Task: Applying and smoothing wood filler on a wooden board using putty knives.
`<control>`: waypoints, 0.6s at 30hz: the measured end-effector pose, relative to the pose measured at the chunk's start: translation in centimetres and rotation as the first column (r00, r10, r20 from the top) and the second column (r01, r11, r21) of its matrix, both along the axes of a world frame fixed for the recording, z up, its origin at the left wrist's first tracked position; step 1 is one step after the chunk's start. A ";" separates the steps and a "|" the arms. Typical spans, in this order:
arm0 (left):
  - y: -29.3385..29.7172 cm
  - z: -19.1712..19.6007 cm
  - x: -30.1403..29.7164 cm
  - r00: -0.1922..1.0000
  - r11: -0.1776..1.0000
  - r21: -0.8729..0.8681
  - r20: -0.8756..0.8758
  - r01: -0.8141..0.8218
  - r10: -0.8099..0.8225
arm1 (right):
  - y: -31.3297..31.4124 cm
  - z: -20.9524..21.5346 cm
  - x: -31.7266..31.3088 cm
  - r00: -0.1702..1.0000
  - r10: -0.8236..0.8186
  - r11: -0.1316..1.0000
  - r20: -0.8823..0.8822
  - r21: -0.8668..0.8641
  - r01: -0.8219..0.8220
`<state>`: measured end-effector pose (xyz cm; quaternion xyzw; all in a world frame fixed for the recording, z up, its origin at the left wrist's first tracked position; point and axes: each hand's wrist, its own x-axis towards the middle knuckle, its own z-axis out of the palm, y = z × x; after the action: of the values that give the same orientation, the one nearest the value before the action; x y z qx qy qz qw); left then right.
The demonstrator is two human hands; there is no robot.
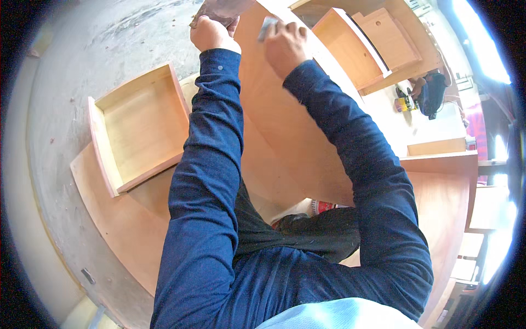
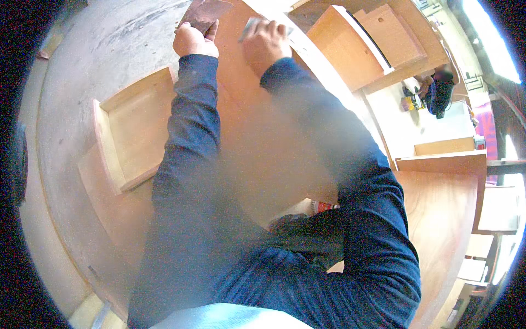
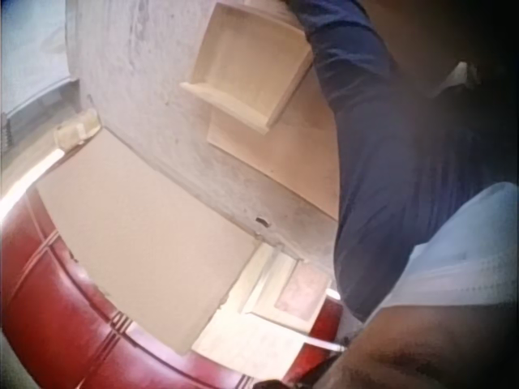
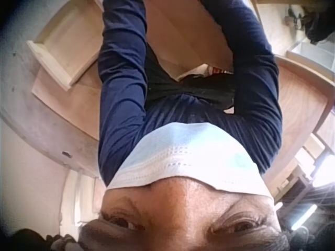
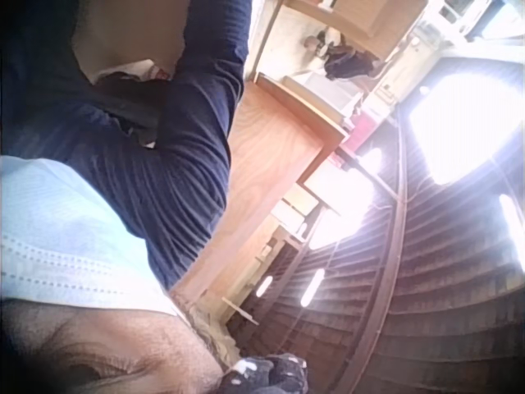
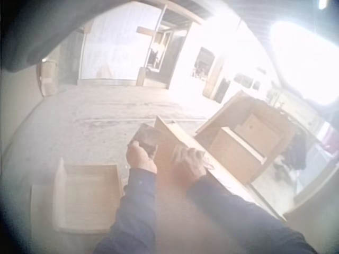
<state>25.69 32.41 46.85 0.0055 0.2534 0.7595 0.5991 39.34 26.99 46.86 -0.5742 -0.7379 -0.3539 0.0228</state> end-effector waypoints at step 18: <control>0.4 -0.4 -0.4 1.000 1.000 -0.004 -0.021 0.018 -0.018 | 1.7 -3.5 -0.7 0.955 0.006 1.000 0.296 0.022 -0.014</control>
<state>25.31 32.77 46.48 0.0147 0.2612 0.7535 0.6032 38.61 28.70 43.35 -0.5108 -0.7315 -0.4446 -0.0791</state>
